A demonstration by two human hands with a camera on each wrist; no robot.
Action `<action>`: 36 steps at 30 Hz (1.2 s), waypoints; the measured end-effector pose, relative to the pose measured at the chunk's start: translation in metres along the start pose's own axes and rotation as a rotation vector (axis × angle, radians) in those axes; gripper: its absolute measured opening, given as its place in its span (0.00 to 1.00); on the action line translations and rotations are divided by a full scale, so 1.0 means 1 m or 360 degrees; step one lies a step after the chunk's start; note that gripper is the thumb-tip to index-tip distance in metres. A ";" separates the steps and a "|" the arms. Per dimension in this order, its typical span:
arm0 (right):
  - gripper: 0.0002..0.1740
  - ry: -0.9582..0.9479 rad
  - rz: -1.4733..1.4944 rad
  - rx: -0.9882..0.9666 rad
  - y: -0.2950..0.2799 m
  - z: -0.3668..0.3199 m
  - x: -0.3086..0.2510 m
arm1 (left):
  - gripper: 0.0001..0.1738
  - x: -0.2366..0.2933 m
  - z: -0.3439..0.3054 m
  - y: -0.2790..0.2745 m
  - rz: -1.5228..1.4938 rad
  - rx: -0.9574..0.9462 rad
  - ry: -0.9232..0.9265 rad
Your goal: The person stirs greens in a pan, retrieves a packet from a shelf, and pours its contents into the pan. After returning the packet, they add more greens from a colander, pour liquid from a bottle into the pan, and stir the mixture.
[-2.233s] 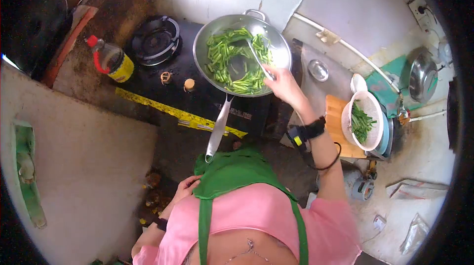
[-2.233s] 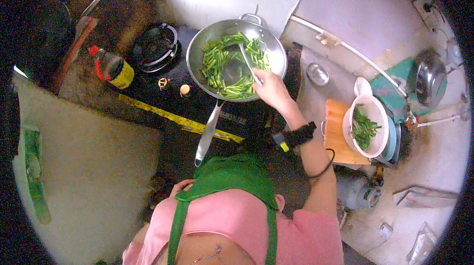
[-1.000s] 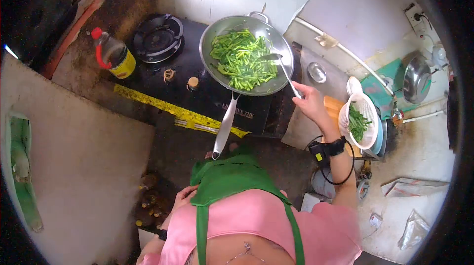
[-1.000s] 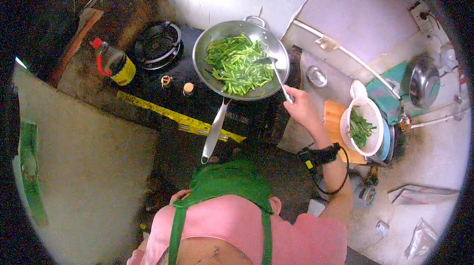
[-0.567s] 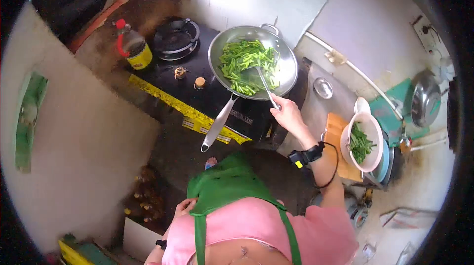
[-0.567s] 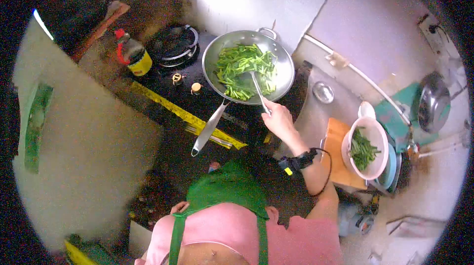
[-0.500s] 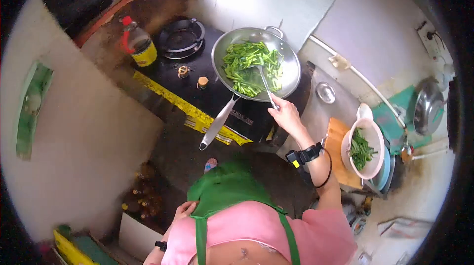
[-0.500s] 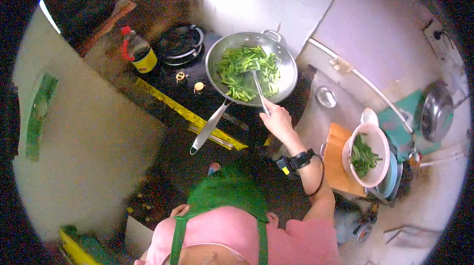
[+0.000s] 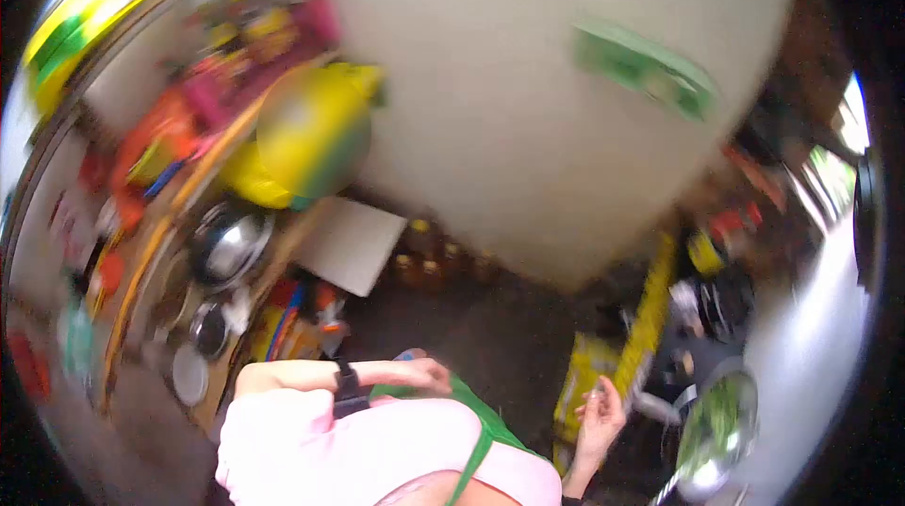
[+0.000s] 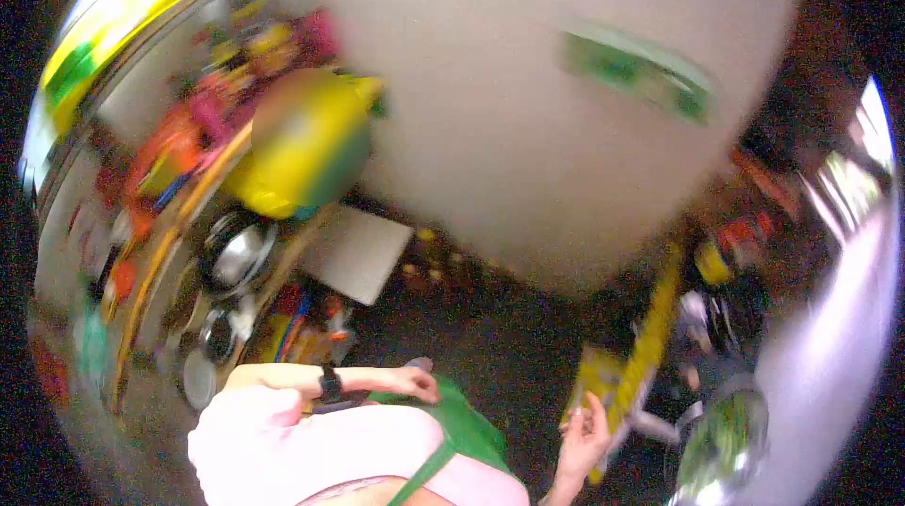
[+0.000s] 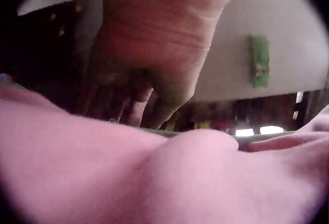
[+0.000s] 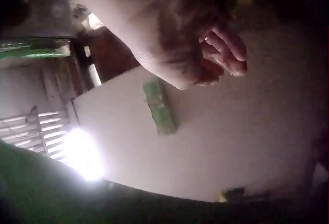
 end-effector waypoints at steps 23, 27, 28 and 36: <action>0.24 -0.1248 0.1033 -0.1546 0.789 -0.014 -0.675 | 0.19 -0.309 -0.200 -0.199 -0.1668 0.1586 0.0160; 0.19 -0.2498 0.0475 -0.1275 0.797 -0.035 -0.691 | 0.19 -0.359 -0.185 -0.196 -0.1609 0.1553 0.0094; 0.19 -0.2486 0.0464 -0.1267 0.804 -0.031 -0.687 | 0.19 -0.369 -0.176 -0.189 -0.1600 0.1540 0.0072; 0.07 -0.1308 0.1768 -0.0753 0.739 0.046 -0.654 | 0.18 -0.393 -0.146 -0.193 -0.1492 0.1446 -0.0045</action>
Point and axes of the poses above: each hand's wrist, its own z-axis towards the middle knuckle, its own y-axis out of the palm, x = y × z, the point moved 10 cm from there along z, towards the middle knuckle, and after that the axes turned 2 degrees about x, right-handed, at the moved point
